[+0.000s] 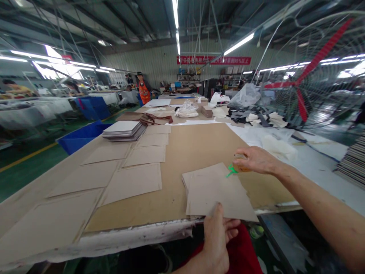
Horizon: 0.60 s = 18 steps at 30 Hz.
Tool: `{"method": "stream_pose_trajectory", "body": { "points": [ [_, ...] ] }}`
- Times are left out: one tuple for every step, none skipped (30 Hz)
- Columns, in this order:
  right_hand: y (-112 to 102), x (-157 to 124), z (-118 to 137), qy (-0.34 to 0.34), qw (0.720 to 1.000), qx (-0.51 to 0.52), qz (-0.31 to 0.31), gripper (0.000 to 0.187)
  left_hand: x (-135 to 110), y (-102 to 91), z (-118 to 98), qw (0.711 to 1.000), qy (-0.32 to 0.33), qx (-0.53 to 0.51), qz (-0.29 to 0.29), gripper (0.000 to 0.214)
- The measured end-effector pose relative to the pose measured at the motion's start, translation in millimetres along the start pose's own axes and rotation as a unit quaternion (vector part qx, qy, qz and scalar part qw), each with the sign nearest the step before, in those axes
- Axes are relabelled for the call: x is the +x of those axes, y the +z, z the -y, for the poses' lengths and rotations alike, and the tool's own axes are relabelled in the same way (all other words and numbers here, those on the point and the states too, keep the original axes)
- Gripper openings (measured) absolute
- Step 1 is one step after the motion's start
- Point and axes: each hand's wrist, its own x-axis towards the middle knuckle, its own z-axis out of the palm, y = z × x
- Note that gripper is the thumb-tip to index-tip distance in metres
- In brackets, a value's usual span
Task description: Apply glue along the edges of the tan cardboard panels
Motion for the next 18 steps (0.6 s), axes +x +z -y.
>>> {"method": "stream_pose_trajectory", "body": {
  "points": [
    [-1,-4,-5,0.011,1.000,0.000,0.001,0.034,-1,0.5,-1,1.000,-0.001,0.000,-0.002,0.042],
    [-2,-9,-8,0.021,1.000,0.002,0.002,0.034,-1,0.9,-2,1.000,-0.002,0.001,-0.003,0.042],
    [-3,-12,-12,0.028,1.000,0.005,0.002,0.033,-2,1.3,-2,1.000,-0.003,0.004,-0.003,0.042],
    [-3,-16,-15,0.034,0.999,0.009,0.002,0.032,-3,1.5,-3,1.000,-0.003,0.008,-0.001,0.042],
    [-4,-19,-19,0.037,0.999,0.015,0.002,0.032,-3,1.6,-3,1.000,-0.003,0.011,0.000,0.041],
    [-4,-22,-22,0.040,0.999,0.020,0.002,0.031,-3,1.4,-3,1.000,-0.002,0.013,0.003,0.041],
    [-4,-24,-24,0.043,0.999,0.026,0.001,0.031,-3,1.2,-3,1.000,0.000,0.015,0.006,0.041],
    [-4,-26,-26,0.045,0.998,0.033,-0.002,0.030,-3,0.8,-2,1.000,0.001,0.015,0.008,0.041],
    [-4,-27,-27,0.046,0.998,0.039,-0.005,0.030,-3,0.4,-2,1.000,0.004,0.014,0.008,0.041],
    [-3,-28,-28,0.044,0.998,0.047,-0.009,0.030,-2,0.1,-1,1.000,0.006,0.012,0.007,0.041],
    [-2,-27,-26,0.039,0.998,0.056,-0.013,0.029,-2,-0.2,-1,1.000,0.005,0.011,0.006,0.040],
    [0,-26,-23,0.031,0.997,0.065,-0.017,0.029,-1,-0.3,0,1.000,0.005,0.010,0.005,0.040],
    [2,-23,-19,0.022,0.997,0.072,-0.020,0.028,-1,-0.4,0,1.000,0.005,0.010,0.003,0.040],
    [5,-20,-13,0.012,0.997,0.078,-0.023,0.028,-1,-0.4,0,1.000,0.007,0.010,0.003,0.040],
    [9,-16,-6,0.002,0.996,0.083,-0.025,0.027,-1,-0.4,0,1.000,0.010,0.012,0.003,0.041],
    [12,-11,2,-0.005,0.996,0.086,-0.028,0.026,0,-0.5,1,1.000,0.012,0.014,0.003,0.041],
    [15,-7,10,-0.010,0.995,0.089,-0.033,0.025,0,-0.6,1,1.000,0.015,0.016,0.000,0.042],
    [17,-3,16,-0.015,0.995,0.091,-0.038,0.024,0,-0.8,1,1.000,0.018,0.017,-0.001,0.042]
  ]
}}
